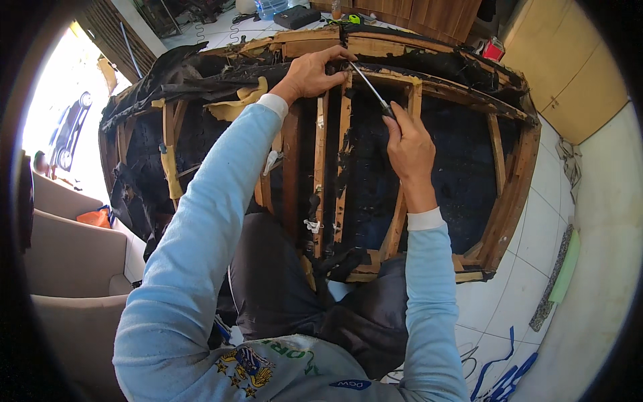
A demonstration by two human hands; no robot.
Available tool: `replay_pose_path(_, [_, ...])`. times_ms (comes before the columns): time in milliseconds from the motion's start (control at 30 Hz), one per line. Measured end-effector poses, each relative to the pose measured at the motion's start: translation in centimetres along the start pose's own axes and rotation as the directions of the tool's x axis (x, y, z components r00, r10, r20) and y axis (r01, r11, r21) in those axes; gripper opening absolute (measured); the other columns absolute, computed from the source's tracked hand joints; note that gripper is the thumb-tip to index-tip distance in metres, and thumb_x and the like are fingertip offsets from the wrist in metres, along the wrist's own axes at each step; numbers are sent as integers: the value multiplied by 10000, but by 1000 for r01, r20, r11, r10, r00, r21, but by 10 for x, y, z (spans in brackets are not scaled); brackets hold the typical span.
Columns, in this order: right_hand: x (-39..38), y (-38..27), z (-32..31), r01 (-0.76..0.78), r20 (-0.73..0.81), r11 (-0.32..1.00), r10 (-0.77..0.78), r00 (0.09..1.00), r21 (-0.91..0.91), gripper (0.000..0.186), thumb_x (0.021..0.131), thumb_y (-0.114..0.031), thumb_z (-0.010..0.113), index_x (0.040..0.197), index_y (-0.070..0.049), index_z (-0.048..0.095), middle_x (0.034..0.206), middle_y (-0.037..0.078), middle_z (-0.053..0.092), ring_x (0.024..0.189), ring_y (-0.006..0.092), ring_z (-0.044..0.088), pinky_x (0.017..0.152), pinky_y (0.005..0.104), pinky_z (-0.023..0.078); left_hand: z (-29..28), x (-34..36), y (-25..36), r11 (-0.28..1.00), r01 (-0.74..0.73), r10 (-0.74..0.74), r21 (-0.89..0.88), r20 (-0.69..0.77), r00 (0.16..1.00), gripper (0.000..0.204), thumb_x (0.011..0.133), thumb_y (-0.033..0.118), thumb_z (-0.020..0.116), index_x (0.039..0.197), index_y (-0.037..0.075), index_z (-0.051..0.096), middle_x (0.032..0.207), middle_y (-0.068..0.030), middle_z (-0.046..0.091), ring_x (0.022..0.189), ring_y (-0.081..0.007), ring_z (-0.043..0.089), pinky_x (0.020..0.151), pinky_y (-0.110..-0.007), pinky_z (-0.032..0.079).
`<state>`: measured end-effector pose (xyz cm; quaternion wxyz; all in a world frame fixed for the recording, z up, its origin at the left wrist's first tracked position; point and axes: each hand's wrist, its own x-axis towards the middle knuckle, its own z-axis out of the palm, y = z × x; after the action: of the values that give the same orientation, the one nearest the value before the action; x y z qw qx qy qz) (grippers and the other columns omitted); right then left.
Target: The person sits on the floor and uses a screwdriver to remove screws from the wooden frame of an overturned sofa. They systematically loosen fasteners along the frame's edge, occasionally adjusting their grip and position to reach different sections.
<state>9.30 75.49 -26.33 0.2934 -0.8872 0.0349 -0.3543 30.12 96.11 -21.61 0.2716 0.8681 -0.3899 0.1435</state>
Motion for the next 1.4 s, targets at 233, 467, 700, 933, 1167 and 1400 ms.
replay_pose_path(233, [11,-11,-9,-255,263,953,207,942,164,386,1115,-342,604,1294,-44,772,836,197,760,819,408,757,773,441,583,1,1,-1,999,5,-5,35,1,1000,484,906,508,702,1356,328,696,1267,-62,813,1088,-383,765,962,-487,587])
replay_pose_path(467, [29,-2,-15,-502,452,853,394,800,145,420,1133,-361,537,1197,-17,769,766,165,725,781,380,741,749,458,554,-2,6,2,997,40,-43,59,66,997,521,906,543,677,1355,280,696,1296,-61,802,1132,-381,753,995,-486,569])
replay_pose_path(700, [22,-5,-7,-217,270,973,191,944,71,443,1139,-411,549,1198,-37,780,715,123,683,668,304,696,645,433,531,-4,15,-4,996,94,-94,6,126,988,524,913,554,672,1357,282,726,1362,-30,785,1210,-303,742,1031,-435,551])
replay_pose_path(933, [28,-9,-21,-743,663,544,394,637,391,525,1157,-498,535,1248,-28,751,651,-36,526,502,52,470,417,238,296,-4,9,-3,998,68,-69,9,107,992,554,921,535,682,1419,293,677,1401,-30,769,1263,-281,730,1047,-428,546])
replay_pose_path(1167, [23,0,-13,-894,860,71,249,445,442,533,1159,-545,521,1356,-70,661,672,-60,432,505,50,401,402,223,289,-4,12,0,997,67,-72,41,137,988,533,922,520,672,1410,306,692,1397,-39,768,1255,-282,733,1039,-424,552])
replay_pose_path(1400, [-14,-14,48,-696,839,-676,-214,500,242,480,1170,-485,517,1386,-74,636,662,-74,404,487,64,368,375,242,270,-5,13,-9,998,63,-61,-8,150,987,550,902,441,625,1424,285,703,1357,-86,778,1240,-309,743,1065,-427,560])
